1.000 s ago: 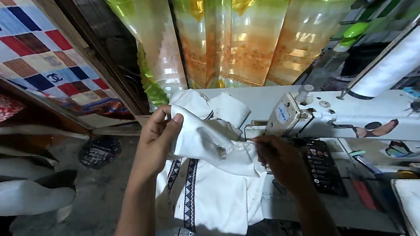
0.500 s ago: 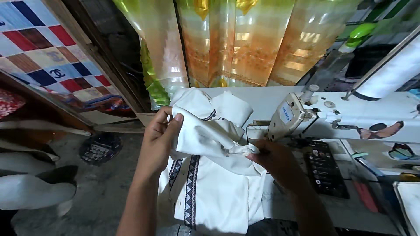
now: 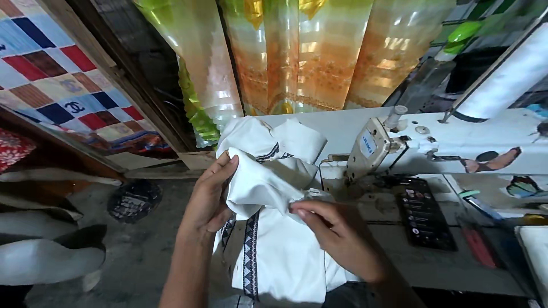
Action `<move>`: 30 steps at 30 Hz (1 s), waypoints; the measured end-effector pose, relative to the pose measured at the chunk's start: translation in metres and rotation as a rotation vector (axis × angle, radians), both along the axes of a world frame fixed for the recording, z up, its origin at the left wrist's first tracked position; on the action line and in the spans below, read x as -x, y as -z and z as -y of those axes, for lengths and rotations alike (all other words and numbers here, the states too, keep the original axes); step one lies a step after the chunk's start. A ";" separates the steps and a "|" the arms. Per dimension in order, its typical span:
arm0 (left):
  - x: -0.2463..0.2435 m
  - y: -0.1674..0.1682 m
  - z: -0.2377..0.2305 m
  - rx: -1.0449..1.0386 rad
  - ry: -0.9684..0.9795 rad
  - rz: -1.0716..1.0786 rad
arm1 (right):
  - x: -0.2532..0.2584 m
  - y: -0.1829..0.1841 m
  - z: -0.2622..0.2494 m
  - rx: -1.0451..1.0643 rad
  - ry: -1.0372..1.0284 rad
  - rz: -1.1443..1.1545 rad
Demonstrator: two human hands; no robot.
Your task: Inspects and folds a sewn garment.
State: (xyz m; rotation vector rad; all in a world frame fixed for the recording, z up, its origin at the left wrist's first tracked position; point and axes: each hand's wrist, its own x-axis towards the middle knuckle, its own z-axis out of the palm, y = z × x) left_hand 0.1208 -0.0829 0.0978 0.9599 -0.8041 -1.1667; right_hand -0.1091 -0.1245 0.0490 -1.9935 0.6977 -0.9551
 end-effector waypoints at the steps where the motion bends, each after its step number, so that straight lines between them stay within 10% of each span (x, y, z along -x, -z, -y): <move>1: 0.001 0.001 0.000 0.005 0.023 -0.027 | -0.008 0.000 0.000 -0.105 -0.020 -0.015; 19: 0.006 0.009 -0.005 0.169 -0.165 0.368 | -0.008 0.003 0.021 -0.798 -0.289 0.732; 30: -0.015 0.000 -0.005 0.237 0.008 0.727 | 0.013 -0.010 0.030 0.023 0.244 0.172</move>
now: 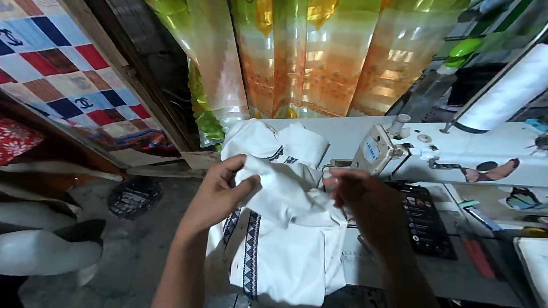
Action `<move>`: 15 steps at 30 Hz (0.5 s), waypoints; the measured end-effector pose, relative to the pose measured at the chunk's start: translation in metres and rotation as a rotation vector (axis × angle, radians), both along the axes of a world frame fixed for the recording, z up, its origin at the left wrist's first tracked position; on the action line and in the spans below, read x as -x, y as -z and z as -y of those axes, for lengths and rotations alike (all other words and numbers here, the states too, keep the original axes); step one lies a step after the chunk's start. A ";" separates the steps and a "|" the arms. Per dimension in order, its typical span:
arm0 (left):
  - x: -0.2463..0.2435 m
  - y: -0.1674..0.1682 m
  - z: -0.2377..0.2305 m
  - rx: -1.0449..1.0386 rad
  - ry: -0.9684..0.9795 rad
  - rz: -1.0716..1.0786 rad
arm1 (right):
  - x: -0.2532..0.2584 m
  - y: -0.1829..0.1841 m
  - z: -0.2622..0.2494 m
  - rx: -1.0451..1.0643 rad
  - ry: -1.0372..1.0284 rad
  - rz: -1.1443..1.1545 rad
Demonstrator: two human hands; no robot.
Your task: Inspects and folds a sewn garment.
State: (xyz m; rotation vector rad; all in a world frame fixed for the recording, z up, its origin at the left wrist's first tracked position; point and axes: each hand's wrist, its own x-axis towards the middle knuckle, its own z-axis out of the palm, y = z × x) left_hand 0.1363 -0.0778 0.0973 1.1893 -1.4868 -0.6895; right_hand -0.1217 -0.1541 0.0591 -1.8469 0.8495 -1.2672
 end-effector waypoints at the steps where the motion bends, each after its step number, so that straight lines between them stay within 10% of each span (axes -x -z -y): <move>1: -0.003 -0.005 0.000 -0.025 0.135 0.074 | 0.000 -0.006 0.005 0.057 -0.054 0.002; 8: 0.001 -0.037 0.014 -0.067 0.641 0.215 | -0.042 -0.028 0.057 0.077 -1.016 -0.125; 15: -0.010 -0.052 0.022 -0.261 0.207 0.389 | -0.039 -0.047 0.061 0.176 -0.325 -0.142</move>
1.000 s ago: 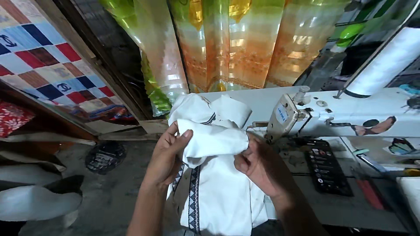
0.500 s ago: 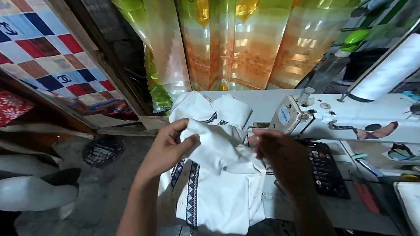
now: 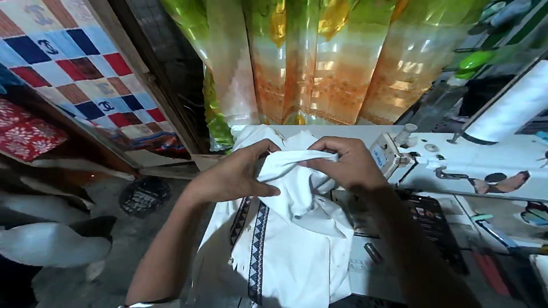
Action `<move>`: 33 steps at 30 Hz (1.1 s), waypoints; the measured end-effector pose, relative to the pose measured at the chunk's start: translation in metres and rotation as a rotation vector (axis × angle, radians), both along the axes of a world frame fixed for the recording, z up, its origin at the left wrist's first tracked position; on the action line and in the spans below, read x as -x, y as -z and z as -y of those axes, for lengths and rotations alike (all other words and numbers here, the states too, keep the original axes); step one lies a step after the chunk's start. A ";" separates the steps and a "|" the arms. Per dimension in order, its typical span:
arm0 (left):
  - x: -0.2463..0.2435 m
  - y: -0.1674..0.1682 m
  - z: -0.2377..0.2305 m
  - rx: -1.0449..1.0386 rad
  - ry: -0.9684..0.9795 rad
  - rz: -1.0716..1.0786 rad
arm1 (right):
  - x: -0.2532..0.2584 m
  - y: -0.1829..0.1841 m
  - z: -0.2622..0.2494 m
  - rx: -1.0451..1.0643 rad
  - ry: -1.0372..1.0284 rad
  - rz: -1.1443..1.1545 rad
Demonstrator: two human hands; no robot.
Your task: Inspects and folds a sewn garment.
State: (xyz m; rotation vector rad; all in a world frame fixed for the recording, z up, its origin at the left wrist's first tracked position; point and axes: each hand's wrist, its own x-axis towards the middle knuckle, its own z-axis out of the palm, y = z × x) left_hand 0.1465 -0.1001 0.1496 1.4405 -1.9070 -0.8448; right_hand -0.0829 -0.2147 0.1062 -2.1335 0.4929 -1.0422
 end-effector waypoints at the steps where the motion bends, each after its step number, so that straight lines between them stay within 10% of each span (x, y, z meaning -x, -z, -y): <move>1: 0.004 0.002 0.003 0.050 -0.083 0.084 | -0.002 -0.002 -0.003 0.058 0.098 0.003; 10: 0.013 0.037 0.017 0.708 -0.450 0.080 | 0.010 0.018 -0.015 0.421 -0.049 -0.126; 16: 0.044 0.061 0.018 0.507 -0.670 -0.633 | -0.005 0.041 -0.053 0.664 0.100 -0.146; 23: 0.054 0.064 0.005 0.009 -0.319 -1.247 | -0.007 0.033 -0.043 -0.220 0.079 -0.133; 27: 0.056 0.070 0.012 0.114 -0.511 -1.120 | -0.006 0.028 -0.046 -0.559 -0.122 -0.199; 33: 0.054 0.076 0.014 0.292 -0.479 -0.772 | -0.004 0.023 -0.043 -0.150 0.146 0.007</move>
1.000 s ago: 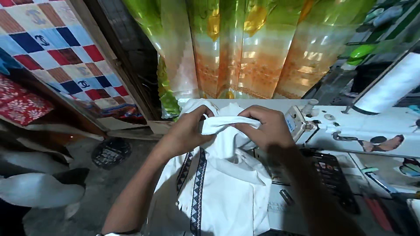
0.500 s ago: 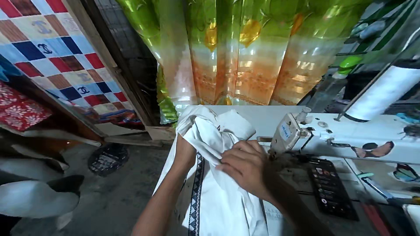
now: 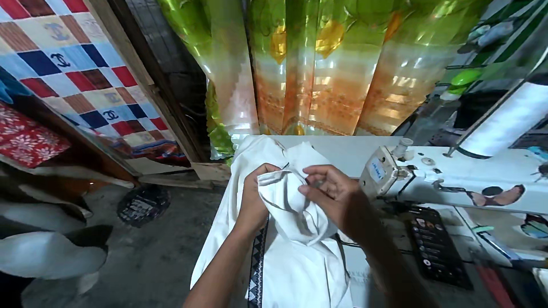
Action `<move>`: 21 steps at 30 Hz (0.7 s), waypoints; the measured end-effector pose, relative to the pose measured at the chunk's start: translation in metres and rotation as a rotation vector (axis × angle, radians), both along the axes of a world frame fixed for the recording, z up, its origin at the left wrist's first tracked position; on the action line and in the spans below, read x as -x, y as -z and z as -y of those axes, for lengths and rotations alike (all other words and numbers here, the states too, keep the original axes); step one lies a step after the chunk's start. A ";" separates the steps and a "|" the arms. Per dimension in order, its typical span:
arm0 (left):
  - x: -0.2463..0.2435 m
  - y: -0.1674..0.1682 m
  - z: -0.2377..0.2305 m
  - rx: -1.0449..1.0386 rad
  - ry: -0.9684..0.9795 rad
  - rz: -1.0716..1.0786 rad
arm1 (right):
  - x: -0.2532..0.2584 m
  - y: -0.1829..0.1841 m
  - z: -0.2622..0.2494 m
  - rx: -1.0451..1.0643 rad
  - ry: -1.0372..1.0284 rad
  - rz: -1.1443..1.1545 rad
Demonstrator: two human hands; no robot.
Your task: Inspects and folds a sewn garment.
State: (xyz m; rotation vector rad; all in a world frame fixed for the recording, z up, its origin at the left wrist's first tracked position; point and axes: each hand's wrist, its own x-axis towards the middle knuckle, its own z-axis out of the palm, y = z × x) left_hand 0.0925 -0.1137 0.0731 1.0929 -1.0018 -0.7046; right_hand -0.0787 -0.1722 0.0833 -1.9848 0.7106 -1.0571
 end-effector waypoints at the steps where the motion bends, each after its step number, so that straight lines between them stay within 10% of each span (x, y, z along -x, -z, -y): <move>1: 0.000 0.000 0.001 -0.023 0.035 0.016 | 0.001 -0.005 0.004 0.011 -0.017 -0.007; 5: -0.004 -0.002 0.000 -0.043 0.068 0.054 | 0.004 -0.014 0.021 -0.028 -0.081 0.099; 10: 0.028 0.029 -0.032 0.324 -0.331 0.046 | 0.007 -0.031 0.013 -0.042 0.162 0.222; 14: 0.088 0.041 -0.043 0.086 0.026 0.016 | -0.009 -0.033 -0.007 -0.034 0.107 0.281; 21: 0.066 0.044 -0.027 0.140 -0.151 -0.017 | 0.009 -0.040 -0.011 0.067 -0.055 0.116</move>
